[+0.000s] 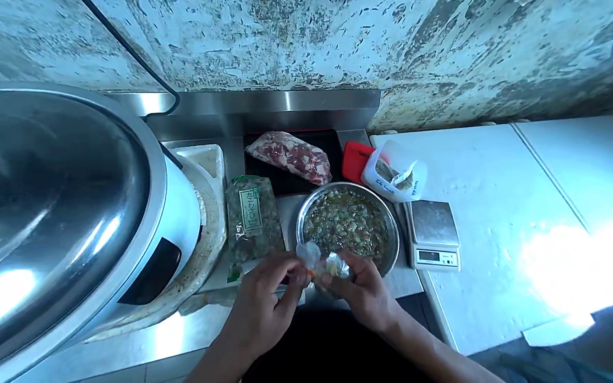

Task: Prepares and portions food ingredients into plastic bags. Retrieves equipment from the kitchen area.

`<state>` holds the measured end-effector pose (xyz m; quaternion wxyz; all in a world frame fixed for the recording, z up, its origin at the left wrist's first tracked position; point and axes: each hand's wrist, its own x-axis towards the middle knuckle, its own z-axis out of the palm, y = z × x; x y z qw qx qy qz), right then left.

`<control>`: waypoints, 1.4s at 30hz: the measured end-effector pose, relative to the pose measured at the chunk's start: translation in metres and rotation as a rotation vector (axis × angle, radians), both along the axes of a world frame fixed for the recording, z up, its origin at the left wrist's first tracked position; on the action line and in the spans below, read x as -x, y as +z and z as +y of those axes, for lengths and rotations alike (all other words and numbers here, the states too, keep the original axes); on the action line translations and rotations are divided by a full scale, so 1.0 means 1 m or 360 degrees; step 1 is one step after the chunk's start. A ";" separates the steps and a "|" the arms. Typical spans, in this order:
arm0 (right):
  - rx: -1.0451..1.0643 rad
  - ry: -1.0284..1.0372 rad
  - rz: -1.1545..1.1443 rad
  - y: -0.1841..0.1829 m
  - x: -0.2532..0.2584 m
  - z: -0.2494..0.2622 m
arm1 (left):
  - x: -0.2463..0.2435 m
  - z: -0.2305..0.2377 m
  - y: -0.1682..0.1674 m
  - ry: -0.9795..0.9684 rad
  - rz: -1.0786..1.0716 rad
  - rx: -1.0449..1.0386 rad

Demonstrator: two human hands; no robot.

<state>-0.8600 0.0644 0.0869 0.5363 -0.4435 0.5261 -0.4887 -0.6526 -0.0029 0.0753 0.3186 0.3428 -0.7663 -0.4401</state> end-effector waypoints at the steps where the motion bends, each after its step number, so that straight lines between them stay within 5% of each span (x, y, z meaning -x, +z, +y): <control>1: 0.0038 0.0028 0.0037 -0.001 0.000 0.001 | 0.001 0.001 0.001 -0.0011 -0.0038 -0.0030; 9: -0.0019 -0.0192 0.0010 0.000 -0.004 -0.002 | 0.014 0.014 0.001 0.0193 -0.0031 0.0106; 16: 0.0000 -0.0013 0.0191 -0.005 -0.001 0.004 | 0.008 0.007 -0.010 -0.0008 -0.0170 -0.0168; 22: -0.0266 -0.0317 -0.0534 -0.009 0.004 -0.001 | -0.001 0.005 -0.012 -0.0075 -0.0103 -0.0384; 26: -0.0083 -0.0138 -0.0523 -0.012 0.005 0.004 | -0.005 0.007 -0.006 -0.0098 0.0283 -0.0518; 34: 0.0218 0.0075 -0.0079 -0.004 0.003 0.008 | -0.005 0.010 0.006 -0.0091 0.0229 -0.0218; 42: -0.0052 -0.0120 -0.0291 -0.004 -0.002 0.010 | -0.001 0.011 0.005 -0.0114 -0.0029 0.0245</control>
